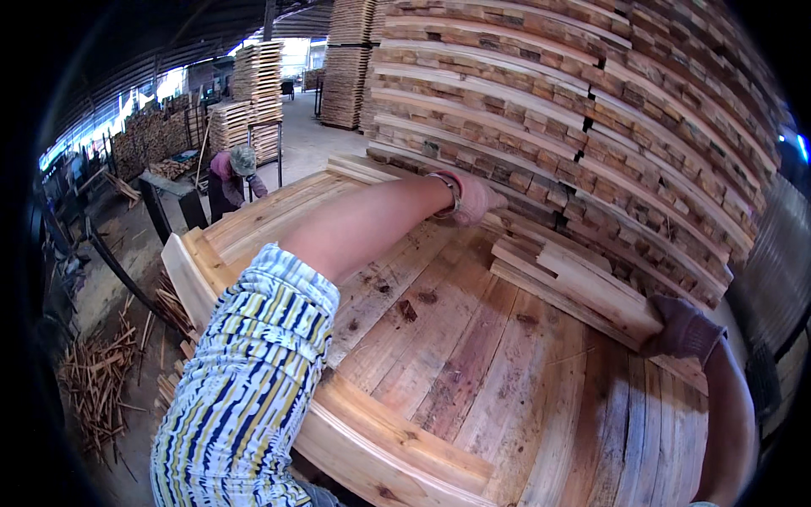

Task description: The person stacks wooden planks in a warehouse environment. They pick up individual planks from a large pile and place them onto a growing stack, occasionally adjusting the alignment of the wood. The person wears gloves and a patterned shirt while performing the repetitive manual labor.

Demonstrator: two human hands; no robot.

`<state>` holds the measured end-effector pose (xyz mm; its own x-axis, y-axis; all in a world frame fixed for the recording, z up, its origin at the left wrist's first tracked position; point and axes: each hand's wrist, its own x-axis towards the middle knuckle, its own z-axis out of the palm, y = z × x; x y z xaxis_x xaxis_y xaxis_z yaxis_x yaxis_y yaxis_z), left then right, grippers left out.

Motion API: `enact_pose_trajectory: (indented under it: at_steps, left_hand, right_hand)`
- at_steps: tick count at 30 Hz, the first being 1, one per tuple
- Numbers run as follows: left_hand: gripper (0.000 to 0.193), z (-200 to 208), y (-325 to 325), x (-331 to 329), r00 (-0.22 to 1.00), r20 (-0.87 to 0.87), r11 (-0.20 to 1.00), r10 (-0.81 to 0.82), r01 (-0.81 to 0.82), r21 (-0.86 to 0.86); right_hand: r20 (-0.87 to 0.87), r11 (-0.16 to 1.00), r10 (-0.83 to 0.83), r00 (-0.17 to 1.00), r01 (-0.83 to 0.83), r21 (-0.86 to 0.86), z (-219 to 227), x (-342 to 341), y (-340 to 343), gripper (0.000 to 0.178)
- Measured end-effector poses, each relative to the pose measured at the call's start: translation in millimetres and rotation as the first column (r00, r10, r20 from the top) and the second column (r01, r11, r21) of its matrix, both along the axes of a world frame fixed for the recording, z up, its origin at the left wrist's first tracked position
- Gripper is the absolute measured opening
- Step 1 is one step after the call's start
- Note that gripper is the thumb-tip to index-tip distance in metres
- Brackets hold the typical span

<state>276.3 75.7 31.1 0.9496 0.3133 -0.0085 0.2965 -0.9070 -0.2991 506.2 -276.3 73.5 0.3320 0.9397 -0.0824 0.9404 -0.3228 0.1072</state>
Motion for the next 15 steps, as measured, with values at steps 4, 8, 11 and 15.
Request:
enact_pose_trajectory:
  at_steps: [4,8,11,15]
  left_hand:
    - [0.062,-18,50,32,0.997,-0.072,1.0,0.011,-0.012,-0.009]
    - [0.067,-1,36,-24,1.0,-0.008,0.999,0.027,-0.027,-0.017]
    - [0.065,3,2,-38,0.997,0.074,1.0,0.014,-0.013,-0.01]
    - [0.068,-2,-15,-114,0.987,0.1,0.992,0.123,-0.121,-0.027]
  right_hand:
    - [0.098,0.999,-0.011,0.995,0.016,-0.051,-2,9,4,0.095]
    - [0.244,0.996,-0.005,0.97,0.028,-0.09,-3,9,17,0.114]
    - [0.158,0.999,0.038,0.987,-0.037,-0.01,2,9,6,0.112]
    - [0.186,0.987,0.162,0.969,-0.163,-0.009,-26,7,46,0.098]
